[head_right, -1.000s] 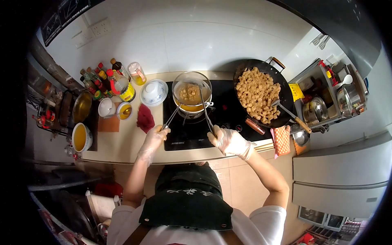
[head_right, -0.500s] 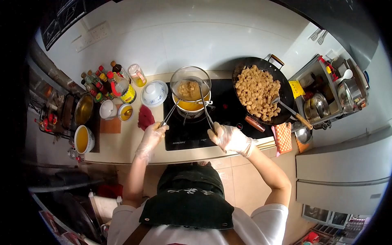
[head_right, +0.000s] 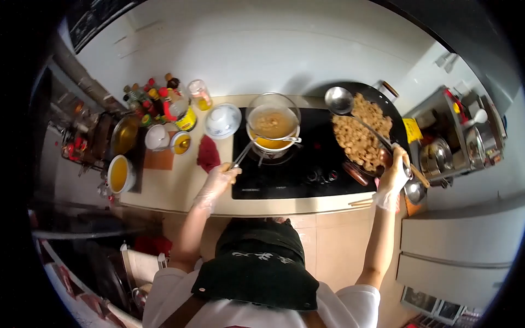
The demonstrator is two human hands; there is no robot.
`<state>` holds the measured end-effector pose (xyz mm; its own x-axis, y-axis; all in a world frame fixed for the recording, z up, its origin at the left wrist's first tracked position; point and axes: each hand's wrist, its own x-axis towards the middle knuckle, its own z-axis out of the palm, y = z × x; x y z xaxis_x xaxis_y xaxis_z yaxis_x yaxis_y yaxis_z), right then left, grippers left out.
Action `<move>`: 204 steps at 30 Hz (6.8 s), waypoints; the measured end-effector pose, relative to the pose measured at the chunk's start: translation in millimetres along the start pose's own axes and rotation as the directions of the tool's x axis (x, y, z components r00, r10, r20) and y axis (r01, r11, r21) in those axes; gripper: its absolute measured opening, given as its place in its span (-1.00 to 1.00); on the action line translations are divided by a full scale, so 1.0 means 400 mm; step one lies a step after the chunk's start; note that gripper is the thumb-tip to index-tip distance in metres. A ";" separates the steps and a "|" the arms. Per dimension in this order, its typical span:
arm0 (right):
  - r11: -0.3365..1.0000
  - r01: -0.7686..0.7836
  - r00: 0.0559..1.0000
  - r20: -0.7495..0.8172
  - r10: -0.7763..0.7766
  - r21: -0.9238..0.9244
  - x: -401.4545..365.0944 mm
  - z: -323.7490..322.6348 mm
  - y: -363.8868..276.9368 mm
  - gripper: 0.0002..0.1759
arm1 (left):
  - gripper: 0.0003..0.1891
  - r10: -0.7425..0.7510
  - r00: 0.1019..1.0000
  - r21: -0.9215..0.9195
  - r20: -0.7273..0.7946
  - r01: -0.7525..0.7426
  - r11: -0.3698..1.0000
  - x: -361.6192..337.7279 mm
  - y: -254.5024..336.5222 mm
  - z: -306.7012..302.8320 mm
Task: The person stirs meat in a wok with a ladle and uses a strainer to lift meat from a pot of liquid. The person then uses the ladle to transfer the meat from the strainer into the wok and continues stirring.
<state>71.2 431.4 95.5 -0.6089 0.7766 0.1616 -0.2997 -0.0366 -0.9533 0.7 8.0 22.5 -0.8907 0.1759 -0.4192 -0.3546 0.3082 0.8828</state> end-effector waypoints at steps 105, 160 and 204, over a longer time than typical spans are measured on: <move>0.085 0.986 -0.134 0.986 -0.100 0.143 -0.237 0.213 0.024 -0.46 | -0.81 0.037 0.998 0.072 0.057 -0.041 0.997 0.007 -0.017 -0.048; 0.867 -0.072 0.996 -0.081 0.037 -0.492 0.254 -0.215 0.184 -0.90 | -0.80 -0.032 0.998 -0.077 0.045 0.035 0.996 0.020 0.005 -0.035; 0.934 -0.065 0.988 -0.151 0.012 -0.351 0.194 -0.239 0.232 -0.91 | -0.78 0.032 0.999 -0.012 0.020 -0.031 0.999 -0.027 0.060 -0.050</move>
<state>66.1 548.3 -4.7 -0.4941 0.8624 0.1100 0.0170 0.1361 -0.9906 -3.9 -5.1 52.3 -0.8955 0.2044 -0.3952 -0.3299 0.2910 0.8980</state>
